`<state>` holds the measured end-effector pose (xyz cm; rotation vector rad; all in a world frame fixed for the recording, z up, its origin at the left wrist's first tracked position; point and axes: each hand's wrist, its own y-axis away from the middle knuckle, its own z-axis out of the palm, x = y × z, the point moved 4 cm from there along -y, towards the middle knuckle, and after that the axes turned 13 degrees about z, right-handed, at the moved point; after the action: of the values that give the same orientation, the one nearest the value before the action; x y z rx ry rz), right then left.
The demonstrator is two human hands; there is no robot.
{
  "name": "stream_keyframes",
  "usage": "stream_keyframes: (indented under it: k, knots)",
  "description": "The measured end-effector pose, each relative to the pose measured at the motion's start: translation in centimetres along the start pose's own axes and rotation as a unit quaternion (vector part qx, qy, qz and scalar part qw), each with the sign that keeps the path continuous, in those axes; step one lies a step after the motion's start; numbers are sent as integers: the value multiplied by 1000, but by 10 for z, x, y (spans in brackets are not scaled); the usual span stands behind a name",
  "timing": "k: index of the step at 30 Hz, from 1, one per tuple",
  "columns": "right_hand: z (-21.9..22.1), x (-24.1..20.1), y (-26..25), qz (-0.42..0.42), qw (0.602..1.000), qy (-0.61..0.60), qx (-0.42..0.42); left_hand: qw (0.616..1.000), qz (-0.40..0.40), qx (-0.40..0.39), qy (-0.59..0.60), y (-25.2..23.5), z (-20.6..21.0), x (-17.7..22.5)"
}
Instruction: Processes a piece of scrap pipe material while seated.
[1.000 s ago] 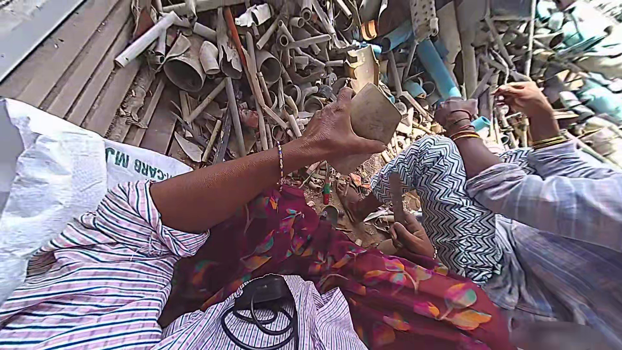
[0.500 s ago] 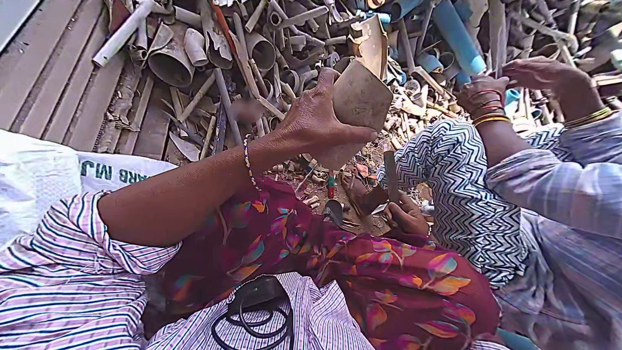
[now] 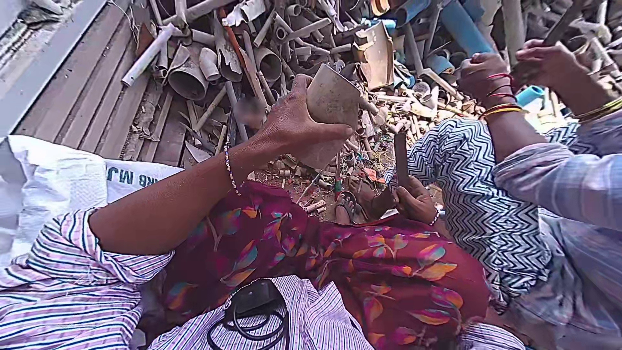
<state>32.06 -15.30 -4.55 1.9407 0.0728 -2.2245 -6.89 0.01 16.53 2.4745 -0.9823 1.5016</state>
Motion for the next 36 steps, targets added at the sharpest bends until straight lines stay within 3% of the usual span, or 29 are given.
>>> stream_keyframes:
  k: [1,2,7,11,16,20,25,30,32,34,36]
  knots:
    - [43,-45,4,120,977,97,150,1000,-6,3,4,0,-1,0]
    - [69,-72,5,137,958,157,199,1000,-13,9,8,0,-2,0]
    - [92,-137,8,69,909,357,204,987,-54,45,143,0,10,-8]
    - [113,-171,-8,95,904,348,230,959,-88,36,267,1,32,-2]
    - [150,-161,-44,142,940,197,238,939,-80,-13,334,8,58,16]
    - [166,-161,-55,145,965,85,202,912,-87,-2,401,13,67,26]
    - [180,-165,-59,112,967,148,172,906,-105,26,410,12,70,24]
    - [188,-163,-62,136,976,99,135,905,-98,72,408,19,65,34]
    - [187,-160,-65,124,975,138,120,909,-98,76,397,23,65,41]
    - [190,-160,-67,127,968,183,114,915,-105,49,386,26,64,44]
    - [190,-161,-65,143,963,183,132,944,-122,-28,306,32,54,42]
